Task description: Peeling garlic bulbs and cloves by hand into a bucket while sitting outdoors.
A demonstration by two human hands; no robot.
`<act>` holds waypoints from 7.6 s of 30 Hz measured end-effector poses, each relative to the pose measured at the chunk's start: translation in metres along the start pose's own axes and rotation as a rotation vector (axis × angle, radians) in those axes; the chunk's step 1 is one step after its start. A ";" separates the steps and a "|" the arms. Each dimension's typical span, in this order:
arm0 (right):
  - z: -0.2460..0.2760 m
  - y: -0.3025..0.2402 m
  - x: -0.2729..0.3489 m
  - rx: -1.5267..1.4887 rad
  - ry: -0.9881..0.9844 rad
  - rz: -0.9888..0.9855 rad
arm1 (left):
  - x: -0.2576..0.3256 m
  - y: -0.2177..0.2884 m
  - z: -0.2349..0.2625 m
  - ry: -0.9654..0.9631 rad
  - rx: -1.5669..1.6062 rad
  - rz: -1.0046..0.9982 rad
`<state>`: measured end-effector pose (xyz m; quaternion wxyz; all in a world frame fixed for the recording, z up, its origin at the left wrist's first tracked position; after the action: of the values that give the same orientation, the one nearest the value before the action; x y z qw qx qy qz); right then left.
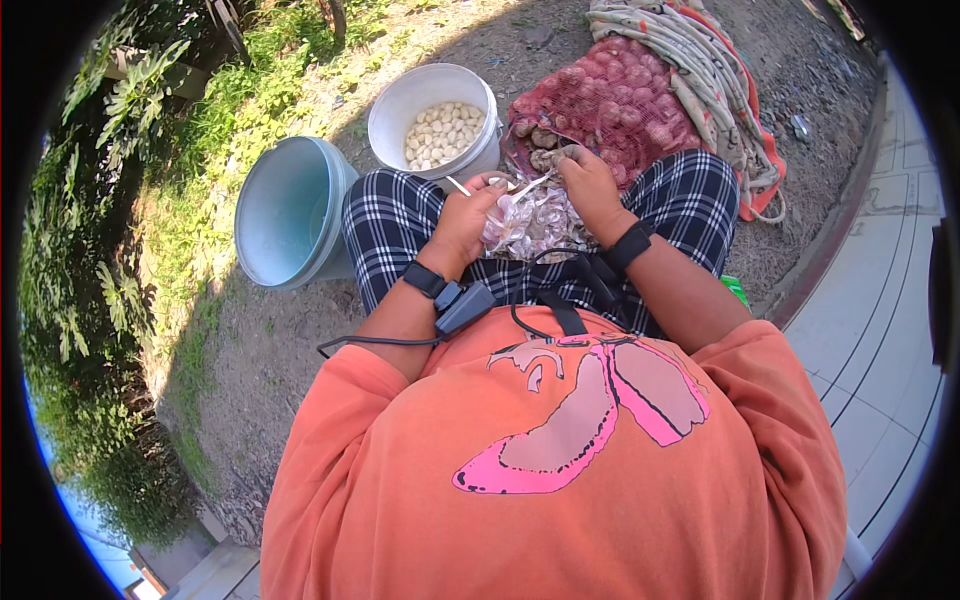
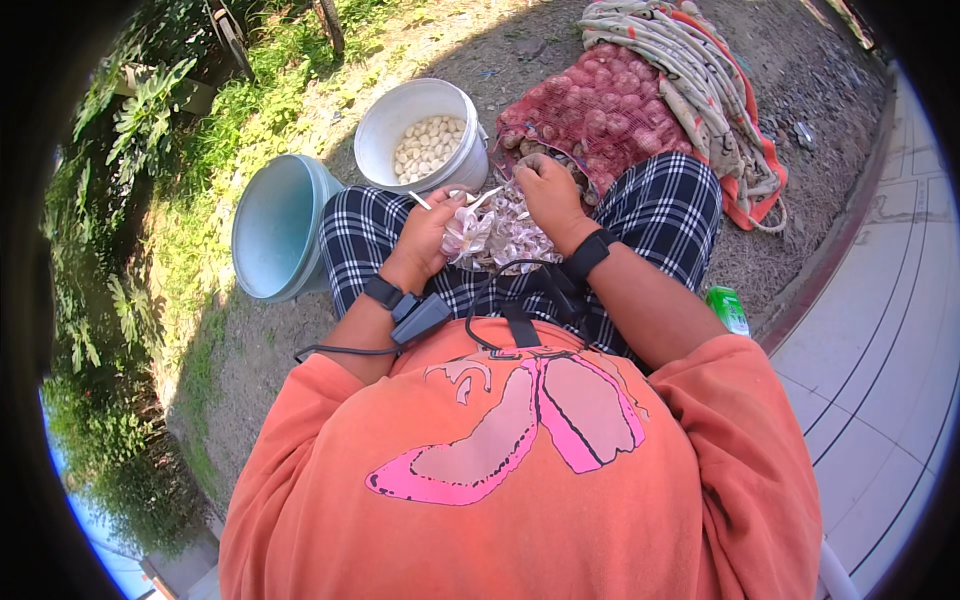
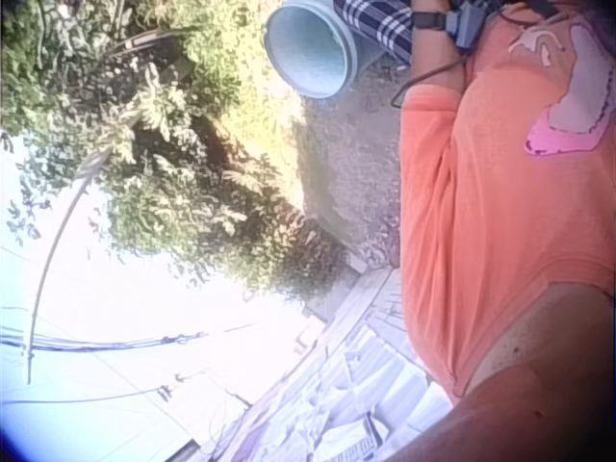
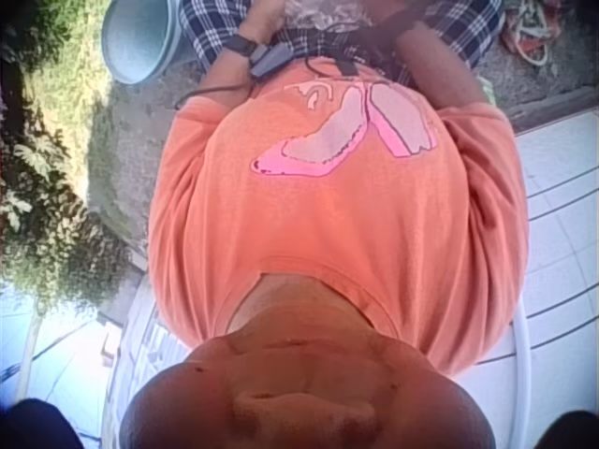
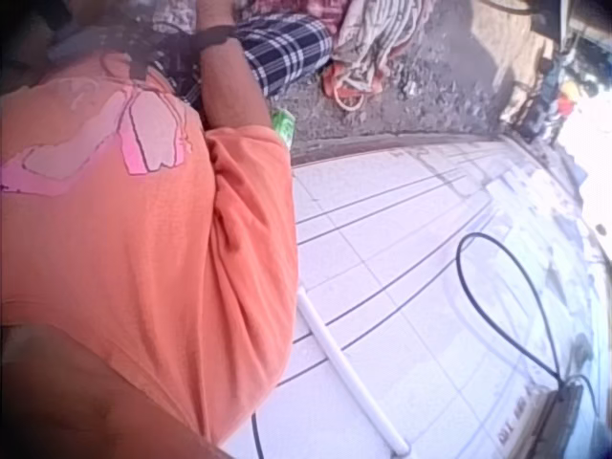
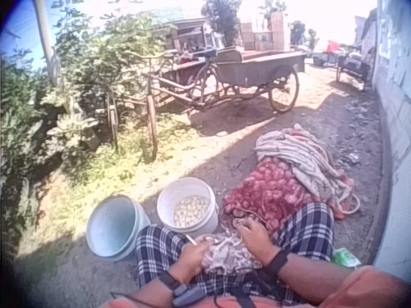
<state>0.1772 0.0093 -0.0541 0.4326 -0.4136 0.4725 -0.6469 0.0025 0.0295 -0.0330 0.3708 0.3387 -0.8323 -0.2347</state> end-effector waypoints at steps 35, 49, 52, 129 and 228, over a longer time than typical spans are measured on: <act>-0.011 -0.003 0.017 0.014 -0.333 -0.197 | 0.014 -0.001 -0.010 0.028 -0.940 -0.458; -0.008 -0.042 0.007 -0.395 -0.337 -0.097 | 0.007 0.015 -0.016 0.093 -0.809 -0.303; -0.009 -0.021 0.011 -0.290 -0.381 -0.160 | 0.000 -0.003 -0.002 0.041 -0.860 -0.302; -0.020 0.001 0.008 0.382 -0.284 0.094 | 0.037 0.137 0.204 0.479 0.596 -0.411; 0.181 -0.396 0.211 0.039 0.539 1.754 | 0.000 0.021 0.021 -0.087 -0.065 0.008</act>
<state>0.2212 -0.1665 0.3946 0.6507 0.2657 0.6909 -0.1692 -0.0217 0.0458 -0.0324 0.3461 0.3124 -0.8409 -0.2747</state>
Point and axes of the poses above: each hand's wrist, its own x-axis away from the middle knuckle, its own z-axis out of the back of the hand, y = z × x, the point moved 2 cm from there along -x, towards the middle knuckle, and after that the axes turned 6 degrees about x, right-handed, at the moved point
